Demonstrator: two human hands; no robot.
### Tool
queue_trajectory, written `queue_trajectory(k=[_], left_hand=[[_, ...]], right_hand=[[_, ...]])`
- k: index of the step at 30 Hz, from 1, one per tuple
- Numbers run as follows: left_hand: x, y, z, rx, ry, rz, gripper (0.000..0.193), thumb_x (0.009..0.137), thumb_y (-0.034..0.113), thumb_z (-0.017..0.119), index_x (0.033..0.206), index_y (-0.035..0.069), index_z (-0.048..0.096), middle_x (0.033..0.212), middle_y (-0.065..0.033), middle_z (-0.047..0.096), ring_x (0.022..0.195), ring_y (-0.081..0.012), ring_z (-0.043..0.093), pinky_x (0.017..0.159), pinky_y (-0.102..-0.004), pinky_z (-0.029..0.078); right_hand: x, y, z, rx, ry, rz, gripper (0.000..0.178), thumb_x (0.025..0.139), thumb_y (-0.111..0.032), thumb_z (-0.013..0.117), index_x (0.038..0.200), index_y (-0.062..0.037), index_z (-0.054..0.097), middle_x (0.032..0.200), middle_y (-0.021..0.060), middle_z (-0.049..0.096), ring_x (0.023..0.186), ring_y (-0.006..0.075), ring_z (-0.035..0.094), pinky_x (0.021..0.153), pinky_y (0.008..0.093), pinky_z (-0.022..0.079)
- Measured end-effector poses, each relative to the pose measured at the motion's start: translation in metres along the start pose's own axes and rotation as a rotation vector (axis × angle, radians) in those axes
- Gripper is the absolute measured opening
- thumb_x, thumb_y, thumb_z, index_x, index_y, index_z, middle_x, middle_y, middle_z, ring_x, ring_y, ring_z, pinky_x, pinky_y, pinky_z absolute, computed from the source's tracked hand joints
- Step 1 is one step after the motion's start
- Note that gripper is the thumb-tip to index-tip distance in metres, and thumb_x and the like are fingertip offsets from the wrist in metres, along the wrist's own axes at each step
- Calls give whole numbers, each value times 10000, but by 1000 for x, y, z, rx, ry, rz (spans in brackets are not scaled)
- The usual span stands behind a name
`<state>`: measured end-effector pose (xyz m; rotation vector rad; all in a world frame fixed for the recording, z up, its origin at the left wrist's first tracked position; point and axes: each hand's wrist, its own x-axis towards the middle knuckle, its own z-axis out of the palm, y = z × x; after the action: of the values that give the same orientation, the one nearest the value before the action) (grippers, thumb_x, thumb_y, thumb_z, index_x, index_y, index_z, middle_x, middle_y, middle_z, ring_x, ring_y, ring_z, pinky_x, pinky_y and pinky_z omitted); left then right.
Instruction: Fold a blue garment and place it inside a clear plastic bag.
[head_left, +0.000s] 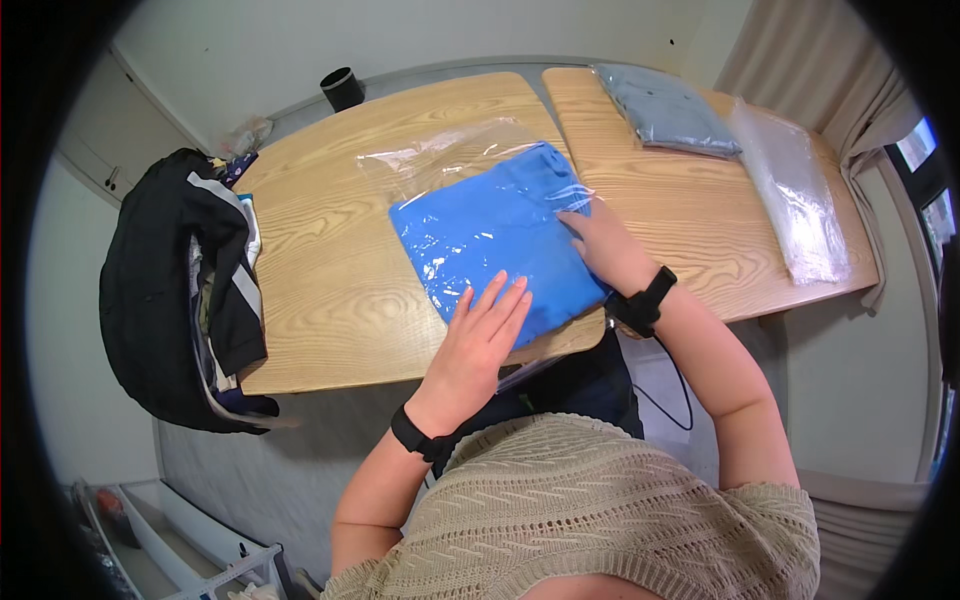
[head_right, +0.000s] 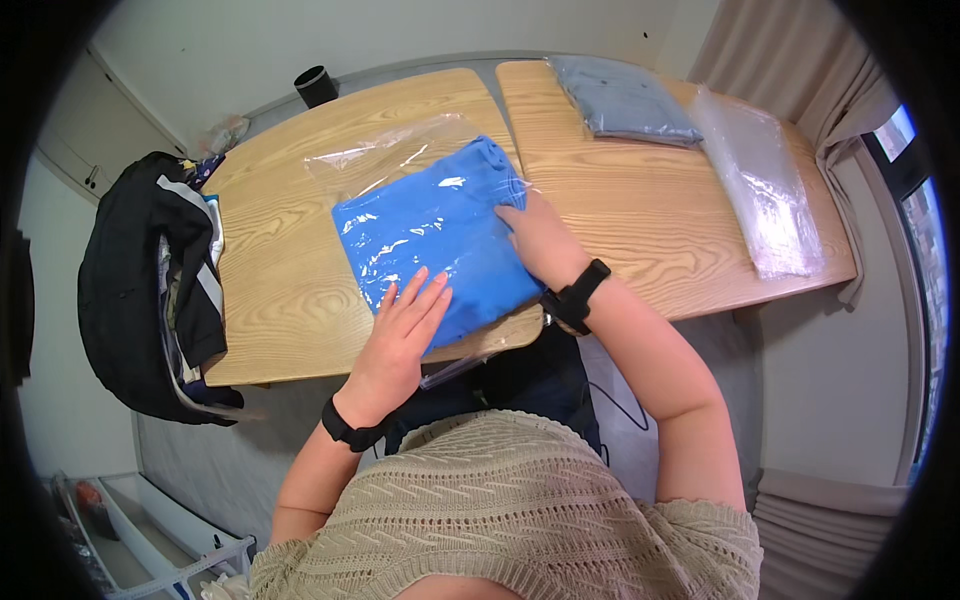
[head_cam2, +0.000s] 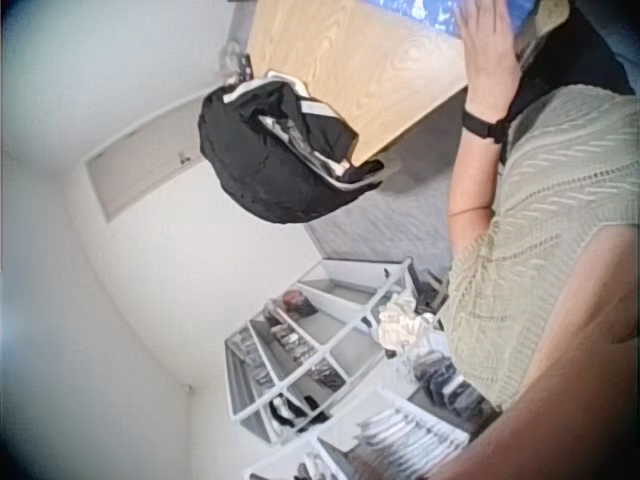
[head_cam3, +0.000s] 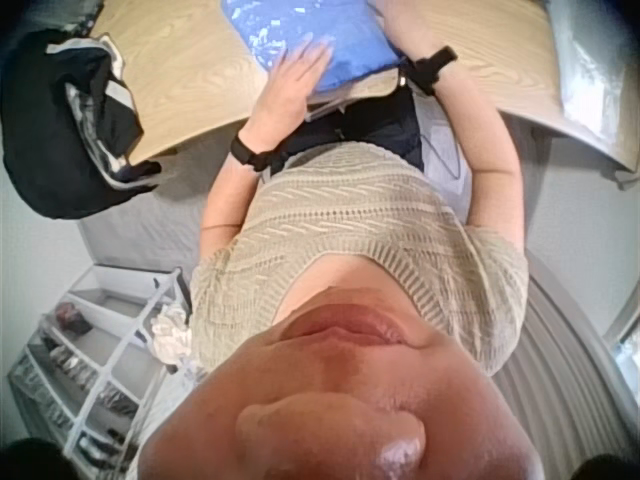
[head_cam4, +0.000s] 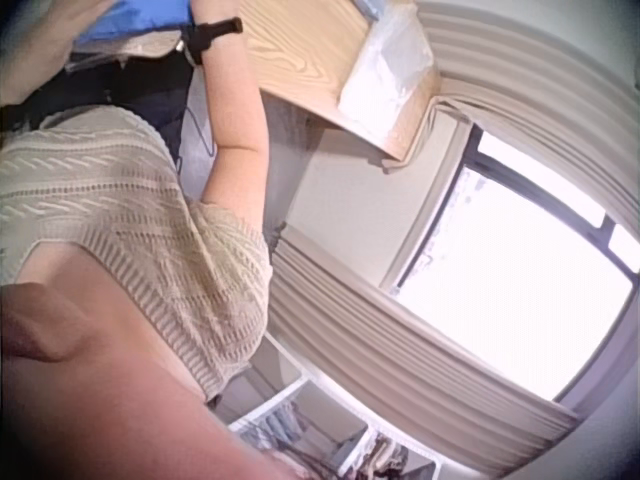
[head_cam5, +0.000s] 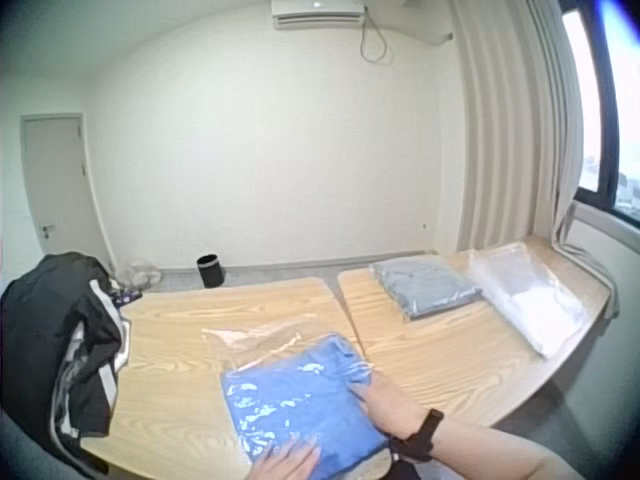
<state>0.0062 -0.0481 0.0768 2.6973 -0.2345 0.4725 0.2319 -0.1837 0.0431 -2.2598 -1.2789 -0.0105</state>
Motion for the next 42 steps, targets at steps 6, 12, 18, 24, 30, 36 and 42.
queue_trajectory(k=[6,12,18,24,30,36,42], left_hand=[[-13,-4,7,-19,-47,-72,600,729,-148,438,1308,8,435,1391,-131,402,1318,-342,339,1066,-525,250],[-21,-2,9,-14,-2,-83,564,714,-139,450,1259,3,482,1363,-158,425,1298,-364,355,1057,-508,267],[-33,22,17,-192,-157,159,440,659,-6,599,1099,-24,579,1138,-170,566,1081,-281,539,888,-340,450],[-45,21,42,144,-124,35,473,710,49,580,1157,-93,518,1225,-222,519,1161,-324,491,960,-393,414],[-49,23,44,162,-147,40,489,734,70,574,1190,-89,499,1259,-236,495,1191,-349,467,982,-404,398],[-50,21,47,162,-128,60,482,738,77,578,1189,-77,507,1251,-238,502,1184,-353,479,982,-395,405],[-48,19,45,136,-128,53,471,743,73,582,1193,-50,515,1250,-234,502,1181,-349,482,973,-397,411]], right_hand=[[-26,-39,-6,-633,133,-211,281,833,-102,509,1081,-34,620,1336,195,448,1291,329,362,1051,405,311],[-80,-80,9,-269,-88,-195,600,792,-397,635,1314,-153,468,1362,187,407,1295,348,343,1014,568,277],[-80,-82,28,-286,-121,-94,675,781,-327,652,1391,-239,379,1414,182,332,1332,371,274,1014,627,225],[-65,-75,48,-299,-103,-75,644,806,-286,619,1398,-268,365,1437,169,307,1346,373,250,995,675,197],[-23,-86,55,-202,-239,-5,611,841,-262,586,1407,-277,354,1492,153,199,1381,373,145,1032,672,113],[20,-85,68,-179,-278,39,615,853,-278,573,1416,-304,325,1503,128,181,1386,351,138,1043,664,86],[46,-75,61,-177,-344,31,608,864,-306,554,1422,-306,312,1512,127,168,1403,351,91,1048,662,78]])
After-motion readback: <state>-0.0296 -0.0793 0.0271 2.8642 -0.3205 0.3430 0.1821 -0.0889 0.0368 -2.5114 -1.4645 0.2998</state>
